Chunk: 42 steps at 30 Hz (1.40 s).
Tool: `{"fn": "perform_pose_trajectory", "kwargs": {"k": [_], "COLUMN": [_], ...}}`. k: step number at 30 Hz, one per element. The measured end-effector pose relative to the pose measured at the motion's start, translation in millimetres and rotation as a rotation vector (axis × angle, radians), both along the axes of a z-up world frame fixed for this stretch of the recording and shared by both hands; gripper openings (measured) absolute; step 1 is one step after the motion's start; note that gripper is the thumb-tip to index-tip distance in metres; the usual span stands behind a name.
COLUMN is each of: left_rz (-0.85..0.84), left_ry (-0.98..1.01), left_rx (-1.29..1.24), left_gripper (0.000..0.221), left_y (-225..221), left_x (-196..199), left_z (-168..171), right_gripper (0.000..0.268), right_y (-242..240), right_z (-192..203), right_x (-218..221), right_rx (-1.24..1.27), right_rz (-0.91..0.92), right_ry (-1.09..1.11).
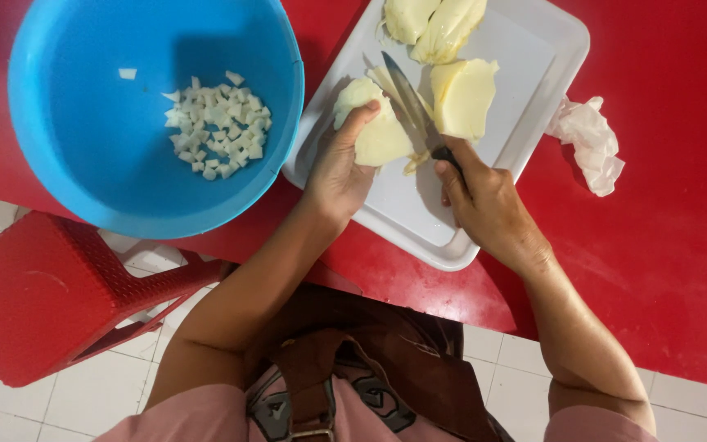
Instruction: Dicing white food blocks into small cubes using a knife over a blue bowl
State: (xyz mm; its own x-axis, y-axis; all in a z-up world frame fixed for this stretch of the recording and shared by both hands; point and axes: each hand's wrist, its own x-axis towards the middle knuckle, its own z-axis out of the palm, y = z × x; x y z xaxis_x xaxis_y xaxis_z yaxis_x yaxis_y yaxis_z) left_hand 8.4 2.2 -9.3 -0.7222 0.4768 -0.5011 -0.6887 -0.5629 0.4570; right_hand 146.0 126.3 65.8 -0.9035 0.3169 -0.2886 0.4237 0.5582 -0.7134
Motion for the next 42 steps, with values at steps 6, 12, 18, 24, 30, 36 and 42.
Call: {"fn": "perform_pose_trajectory", "kwargs": {"k": [6, 12, 18, 24, 30, 36, 42], "left_rz": [-0.038, -0.009, -0.087, -0.097, -0.078, -0.1, -0.112], "left_ry": [0.166, 0.42, 0.312, 0.349, 0.369, 0.338, 0.279], "left_rx": [0.168, 0.289, 0.273, 0.279, 0.342, 0.35, 0.32], "left_gripper": [0.056, 0.048, 0.078, 0.076, 0.068, 0.081, 0.08], "left_y": [-7.1, -8.3, -10.2, -9.0, -5.7, -0.7, -3.0], "left_x": [1.6, 5.4, 7.3, 8.6, 5.7, 6.2, 5.4], "left_z": [0.0, 8.5, 22.9, 23.1, 12.9, 21.8, 24.8], "right_gripper": [0.032, 0.032, 0.035, 0.035, 0.045, 0.046, 0.055], "right_y": [-1.0, -13.6, -17.7, -18.6, -15.9, -18.8, -12.4], "right_z": [-8.0, -10.7, -10.7, -14.0, -23.1, -30.7, -48.4], "right_x": [17.8, 25.8, 24.1, 23.3, 23.5, 20.2, 21.9], "right_rx": [0.202, 0.344, 0.361, 0.399, 0.421, 0.442, 0.533], "right_rz": [0.084, 0.144, 0.17, 0.159, 0.148, 0.135, 0.148], "right_ry": [0.319, 0.446, 0.518, 0.534, 0.506, 0.516, 0.438]}}
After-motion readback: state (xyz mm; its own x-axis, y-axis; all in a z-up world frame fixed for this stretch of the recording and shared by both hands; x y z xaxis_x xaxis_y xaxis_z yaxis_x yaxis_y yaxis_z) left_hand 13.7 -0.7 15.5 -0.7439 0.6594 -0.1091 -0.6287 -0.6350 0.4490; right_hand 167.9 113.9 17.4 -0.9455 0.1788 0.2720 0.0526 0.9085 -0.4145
